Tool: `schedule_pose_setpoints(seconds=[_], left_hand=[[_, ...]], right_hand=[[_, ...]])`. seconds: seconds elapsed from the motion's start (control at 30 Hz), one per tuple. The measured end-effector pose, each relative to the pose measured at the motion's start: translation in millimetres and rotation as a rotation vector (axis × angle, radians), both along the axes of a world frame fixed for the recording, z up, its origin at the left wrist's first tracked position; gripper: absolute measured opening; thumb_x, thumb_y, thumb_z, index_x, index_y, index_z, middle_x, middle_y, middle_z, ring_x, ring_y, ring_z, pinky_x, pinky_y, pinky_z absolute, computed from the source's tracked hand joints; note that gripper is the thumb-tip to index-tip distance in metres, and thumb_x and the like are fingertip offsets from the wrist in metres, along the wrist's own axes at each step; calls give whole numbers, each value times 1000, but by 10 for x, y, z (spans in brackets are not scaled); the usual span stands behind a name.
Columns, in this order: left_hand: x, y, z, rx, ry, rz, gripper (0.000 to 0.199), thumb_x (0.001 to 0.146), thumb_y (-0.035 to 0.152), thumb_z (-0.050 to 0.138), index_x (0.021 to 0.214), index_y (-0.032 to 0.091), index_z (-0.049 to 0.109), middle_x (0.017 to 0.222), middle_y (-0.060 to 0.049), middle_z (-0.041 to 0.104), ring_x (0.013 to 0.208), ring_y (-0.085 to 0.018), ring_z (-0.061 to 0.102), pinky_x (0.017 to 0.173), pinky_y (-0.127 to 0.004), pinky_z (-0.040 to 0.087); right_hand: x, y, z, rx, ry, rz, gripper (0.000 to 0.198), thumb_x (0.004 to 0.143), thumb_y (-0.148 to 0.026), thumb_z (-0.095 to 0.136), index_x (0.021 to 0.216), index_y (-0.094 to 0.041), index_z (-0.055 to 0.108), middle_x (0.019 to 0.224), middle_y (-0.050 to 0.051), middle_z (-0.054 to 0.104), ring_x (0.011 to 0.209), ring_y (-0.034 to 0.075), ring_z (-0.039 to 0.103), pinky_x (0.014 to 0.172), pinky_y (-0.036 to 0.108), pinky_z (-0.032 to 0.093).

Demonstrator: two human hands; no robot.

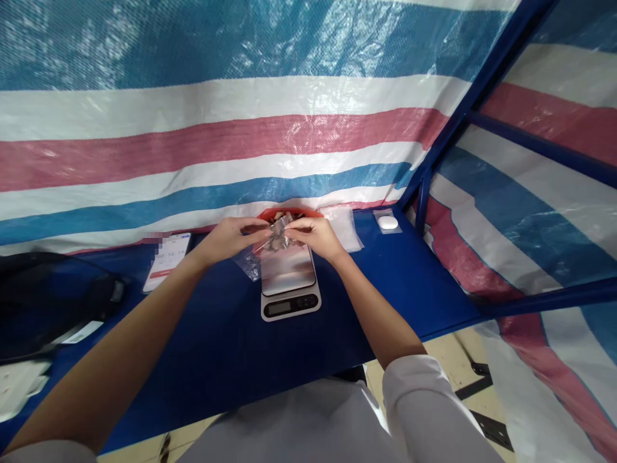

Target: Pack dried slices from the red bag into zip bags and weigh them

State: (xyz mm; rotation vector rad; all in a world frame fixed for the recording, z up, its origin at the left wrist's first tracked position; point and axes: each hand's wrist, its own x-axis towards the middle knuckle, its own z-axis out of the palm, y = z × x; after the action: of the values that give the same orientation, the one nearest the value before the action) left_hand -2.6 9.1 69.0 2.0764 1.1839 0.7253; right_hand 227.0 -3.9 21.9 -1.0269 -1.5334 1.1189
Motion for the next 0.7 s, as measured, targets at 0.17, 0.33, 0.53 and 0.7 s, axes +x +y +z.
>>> schedule_pose_setpoints(seconds=[0.17, 0.33, 0.53, 0.7], left_hand=[[151, 44, -28, -128, -11, -86, 28, 77, 49, 70, 81, 24, 81, 74, 0, 74, 68, -18, 64, 67, -27, 49], [108, -86, -187, -146, -138, -1, 30, 78, 49, 70, 78, 21, 80, 74, -2, 74, 66, -16, 63, 64, -26, 49], [185, -273, -390, -164, -433, 225, 33, 76, 50, 74, 86, 19, 80, 79, -3, 76, 71, -19, 65, 67, -29, 52], [395, -387, -469, -232, -594, 220, 29, 77, 46, 77, 84, 17, 80, 78, -2, 76, 75, -19, 68, 76, -29, 55]], right_hand=[[81, -85, -17, 39, -24, -6, 30, 73, -47, 79, 87, -21, 81, 74, 2, 73, 63, 16, 62, 61, 29, 54], [168, -124, -106, 16, 29, -75, 31, 70, -45, 82, 88, -20, 80, 82, 3, 75, 70, 17, 67, 71, 32, 58], [186, -218, -137, -168, 114, -197, 48, 63, -48, 87, 100, -18, 78, 100, 7, 77, 84, 21, 72, 70, 32, 62], [221, -265, -134, -255, 145, -162, 47, 63, -56, 86, 91, -19, 79, 84, 6, 78, 81, 22, 74, 62, 28, 61]])
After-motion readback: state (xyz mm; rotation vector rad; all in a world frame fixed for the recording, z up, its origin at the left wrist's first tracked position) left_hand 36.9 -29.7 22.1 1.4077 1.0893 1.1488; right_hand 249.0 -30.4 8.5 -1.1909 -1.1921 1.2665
